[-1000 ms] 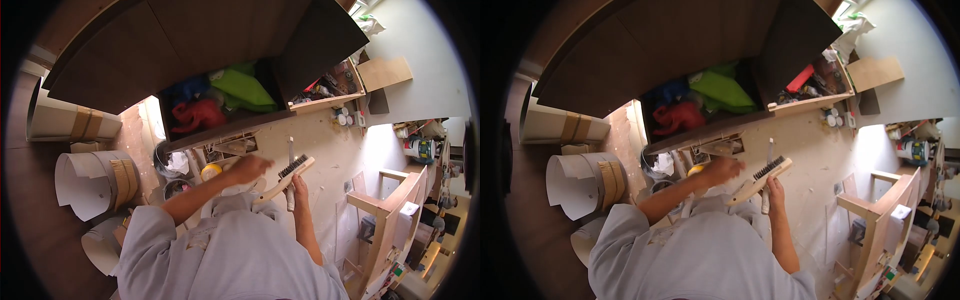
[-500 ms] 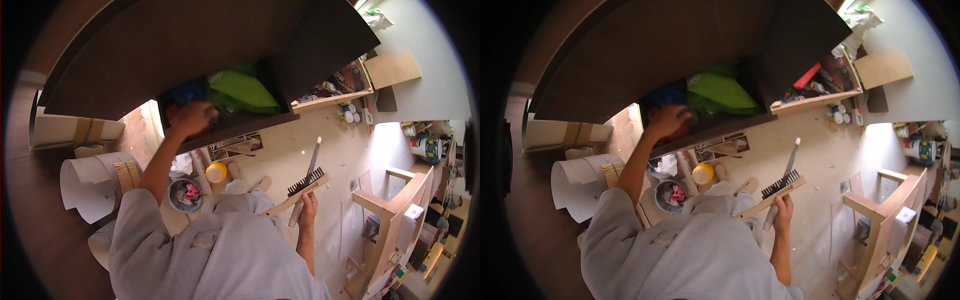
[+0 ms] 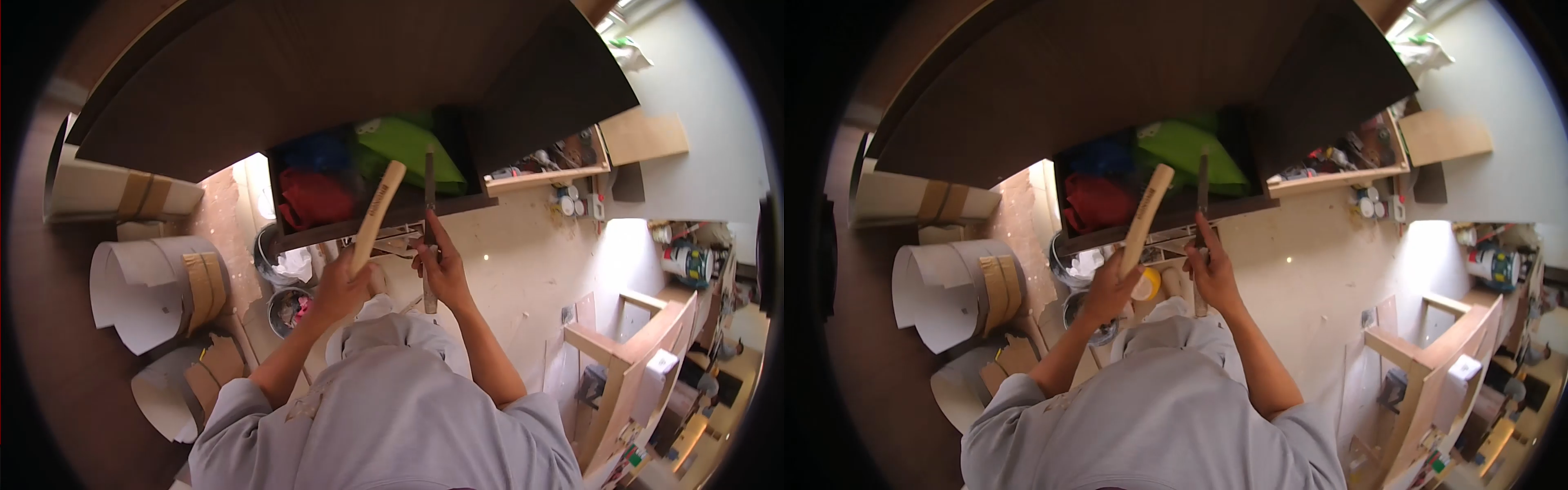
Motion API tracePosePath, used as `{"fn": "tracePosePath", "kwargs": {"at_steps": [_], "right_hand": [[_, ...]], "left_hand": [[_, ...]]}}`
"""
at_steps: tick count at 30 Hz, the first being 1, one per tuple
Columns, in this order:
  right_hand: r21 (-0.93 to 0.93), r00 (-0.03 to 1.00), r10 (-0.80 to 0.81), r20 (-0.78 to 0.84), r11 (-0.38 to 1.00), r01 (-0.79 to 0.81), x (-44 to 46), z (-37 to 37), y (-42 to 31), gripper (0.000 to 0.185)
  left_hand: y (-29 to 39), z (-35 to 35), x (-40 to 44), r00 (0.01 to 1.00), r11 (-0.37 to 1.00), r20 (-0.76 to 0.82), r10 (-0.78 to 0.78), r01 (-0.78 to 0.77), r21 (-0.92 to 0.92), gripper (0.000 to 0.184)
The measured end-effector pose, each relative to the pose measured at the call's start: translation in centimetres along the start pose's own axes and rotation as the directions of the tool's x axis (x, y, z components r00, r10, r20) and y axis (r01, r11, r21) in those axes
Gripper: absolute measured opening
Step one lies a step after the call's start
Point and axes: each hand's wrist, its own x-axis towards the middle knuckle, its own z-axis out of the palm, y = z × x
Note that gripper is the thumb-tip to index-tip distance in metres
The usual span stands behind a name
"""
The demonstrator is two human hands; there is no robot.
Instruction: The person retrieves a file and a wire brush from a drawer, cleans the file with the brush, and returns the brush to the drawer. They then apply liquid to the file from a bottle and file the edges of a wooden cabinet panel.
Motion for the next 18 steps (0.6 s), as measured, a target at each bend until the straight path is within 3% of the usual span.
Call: {"fn": "tracePosePath", "kwargs": {"at_steps": [2,3,5,8,9,11,14,15,18], "right_hand": [[0.006,0.995,0.016,-0.102,1.0,-0.015,-2.7,-1.5,-1.5,0.076],[-0.011,0.993,0.02,-0.12,1.0,-0.022,-3.8,-2.6,-0.5,0.09],[-0.211,0.98,-0.007,-0.2,0.977,-0.036,-6.5,-4.4,0.6,0.08],[-0.491,0.932,-0.233,-0.278,0.868,0.07,-9.9,-6.2,5.1,0.039],[-0.38,0.957,-0.084,-0.278,0.925,-0.029,-11.6,-6.5,3.0,0.039],[-0.236,0.897,-0.106,-0.43,0.972,0.001,-13.7,-7.3,4.3,0.04],[0.096,0.842,-0.032,-0.538,0.99,0.099,-17.6,-10.2,2.0,0.04],[0.221,0.833,0.005,-0.553,0.965,0.141,-19.5,-11.4,1.3,0.04],[0.34,0.744,0.027,-0.668,0.9,0.273,-25.3,-15.9,3.5,0.033]], "left_hand": [[-1.6,-0.3,0.5,0.992,0.992,-0.006,0.126,-0.126,-0.008,0.033],[-1.9,-0.2,0.8,0.994,0.992,0.079,0.076,-0.068,-0.11,0.032],[-2.0,1.9,1.4,0.959,0.964,0.263,0.101,-0.029,-0.264,0.03],[0.3,7.9,1.6,0.874,0.93,0.446,0.19,-0.015,-0.367,0.037],[1.6,9.8,1.2,0.841,0.939,0.509,0.184,0.003,-0.344,0.04],[4.3,14.1,-0.1,0.803,0.954,0.576,0.153,0.032,-0.297,0.046],[6.4,20.5,-1.5,0.609,0.94,0.721,0.33,-0.278,-0.196,0.06],[7.4,22.7,-2.4,0.597,0.926,0.724,0.345,-0.344,-0.158,0.064],[9.3,30.1,-3.8,0.532,0.942,0.798,0.284,-0.31,-0.128,0.064]]}}
